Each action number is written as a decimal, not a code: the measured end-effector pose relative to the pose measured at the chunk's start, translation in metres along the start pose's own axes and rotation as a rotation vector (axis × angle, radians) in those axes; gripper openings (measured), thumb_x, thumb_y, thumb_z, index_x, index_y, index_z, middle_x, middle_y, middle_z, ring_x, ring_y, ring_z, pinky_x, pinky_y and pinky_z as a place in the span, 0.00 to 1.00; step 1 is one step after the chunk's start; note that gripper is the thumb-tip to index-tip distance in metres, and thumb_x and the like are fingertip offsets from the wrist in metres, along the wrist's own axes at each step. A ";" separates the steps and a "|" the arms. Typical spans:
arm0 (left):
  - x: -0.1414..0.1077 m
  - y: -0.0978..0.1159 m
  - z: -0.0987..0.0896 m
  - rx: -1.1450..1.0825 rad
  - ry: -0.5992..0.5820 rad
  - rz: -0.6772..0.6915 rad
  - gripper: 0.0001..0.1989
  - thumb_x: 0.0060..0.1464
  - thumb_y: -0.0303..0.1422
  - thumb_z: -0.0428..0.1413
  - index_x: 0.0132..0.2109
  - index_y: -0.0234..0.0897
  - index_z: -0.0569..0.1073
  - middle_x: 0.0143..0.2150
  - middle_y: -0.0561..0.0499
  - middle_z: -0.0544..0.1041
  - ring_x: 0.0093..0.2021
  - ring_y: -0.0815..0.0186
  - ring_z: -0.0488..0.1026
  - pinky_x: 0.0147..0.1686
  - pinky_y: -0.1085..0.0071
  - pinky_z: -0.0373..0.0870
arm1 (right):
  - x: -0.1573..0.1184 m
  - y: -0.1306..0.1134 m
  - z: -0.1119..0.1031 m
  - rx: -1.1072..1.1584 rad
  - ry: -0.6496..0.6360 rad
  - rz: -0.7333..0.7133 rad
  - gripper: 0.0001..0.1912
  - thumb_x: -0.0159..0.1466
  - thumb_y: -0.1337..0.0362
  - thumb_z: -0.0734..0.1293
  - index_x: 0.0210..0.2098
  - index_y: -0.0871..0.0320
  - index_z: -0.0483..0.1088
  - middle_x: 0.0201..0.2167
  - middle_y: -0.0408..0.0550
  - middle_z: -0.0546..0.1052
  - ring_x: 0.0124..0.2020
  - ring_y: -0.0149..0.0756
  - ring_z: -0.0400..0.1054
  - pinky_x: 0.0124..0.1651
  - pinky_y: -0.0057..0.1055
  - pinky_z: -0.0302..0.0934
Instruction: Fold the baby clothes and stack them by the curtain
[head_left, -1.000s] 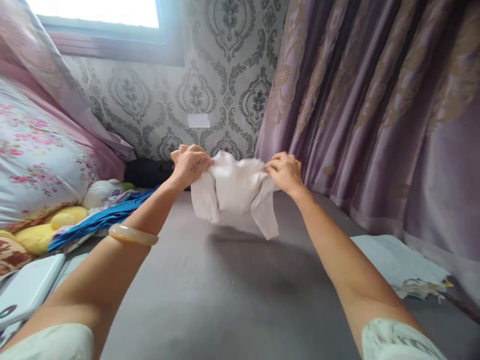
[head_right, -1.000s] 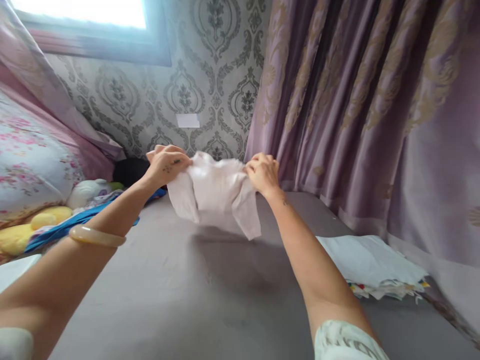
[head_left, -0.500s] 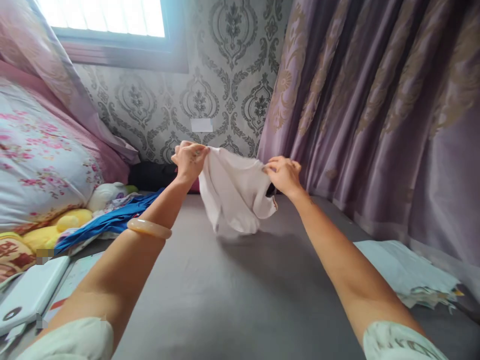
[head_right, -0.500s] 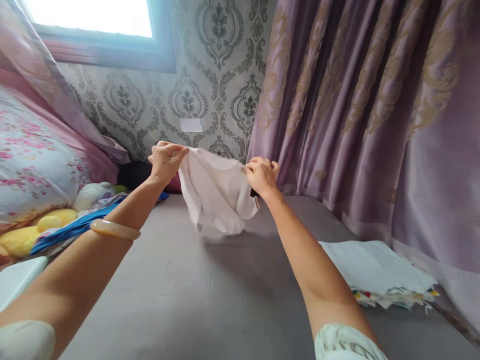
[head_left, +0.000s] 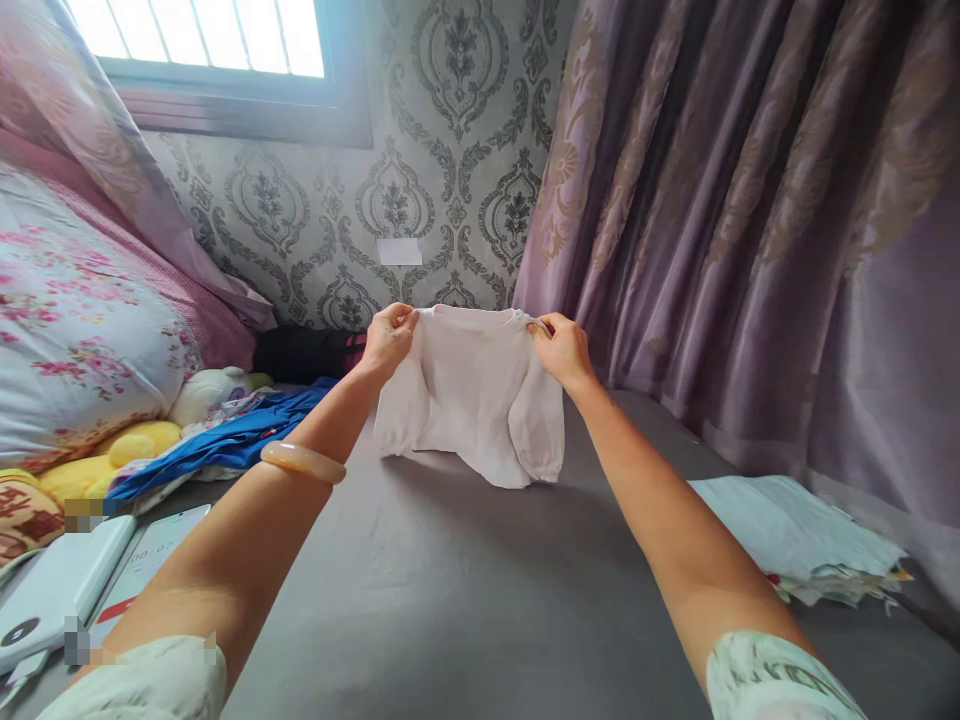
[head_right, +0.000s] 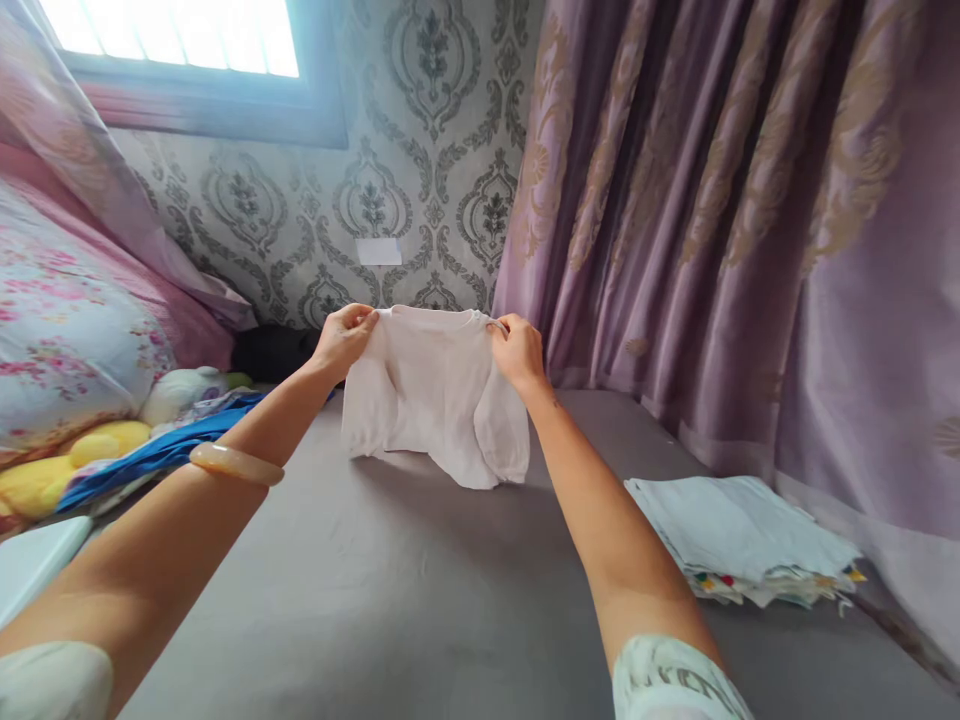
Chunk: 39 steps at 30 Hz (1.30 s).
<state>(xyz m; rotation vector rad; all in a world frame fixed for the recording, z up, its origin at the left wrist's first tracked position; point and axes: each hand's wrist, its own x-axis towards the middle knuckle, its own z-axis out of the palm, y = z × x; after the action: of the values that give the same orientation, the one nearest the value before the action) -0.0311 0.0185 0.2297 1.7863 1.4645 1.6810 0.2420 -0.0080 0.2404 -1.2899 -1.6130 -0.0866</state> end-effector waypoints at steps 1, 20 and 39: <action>-0.002 0.001 0.000 0.006 0.017 -0.006 0.10 0.58 0.37 0.50 0.37 0.37 0.72 0.23 0.56 0.64 0.24 0.70 0.61 0.25 0.74 0.58 | 0.000 -0.001 -0.001 -0.001 0.003 -0.006 0.13 0.64 0.56 0.64 0.33 0.59 0.74 0.29 0.48 0.77 0.31 0.37 0.68 0.39 0.32 0.59; -0.103 0.070 -0.111 0.652 0.221 0.605 0.16 0.64 0.41 0.48 0.47 0.41 0.77 0.36 0.52 0.73 0.33 0.71 0.68 0.32 0.75 0.60 | -0.075 -0.052 -0.103 0.217 -0.280 -0.122 0.21 0.63 0.43 0.66 0.39 0.54 0.77 0.32 0.44 0.78 0.32 0.35 0.70 0.32 0.29 0.61; -0.141 -0.130 0.012 0.788 -0.718 -0.142 0.16 0.60 0.33 0.45 0.45 0.37 0.76 0.44 0.44 0.79 0.44 0.59 0.75 0.38 0.70 0.67 | -0.155 0.072 0.065 -0.375 -0.860 0.178 0.14 0.69 0.58 0.59 0.46 0.55 0.73 0.48 0.50 0.77 0.51 0.42 0.69 0.43 0.29 0.58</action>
<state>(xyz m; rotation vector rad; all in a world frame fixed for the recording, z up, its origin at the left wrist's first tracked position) -0.0535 -0.0304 0.0450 2.2132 1.9117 0.2625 0.2388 -0.0444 0.0607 -1.9124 -2.2535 0.3367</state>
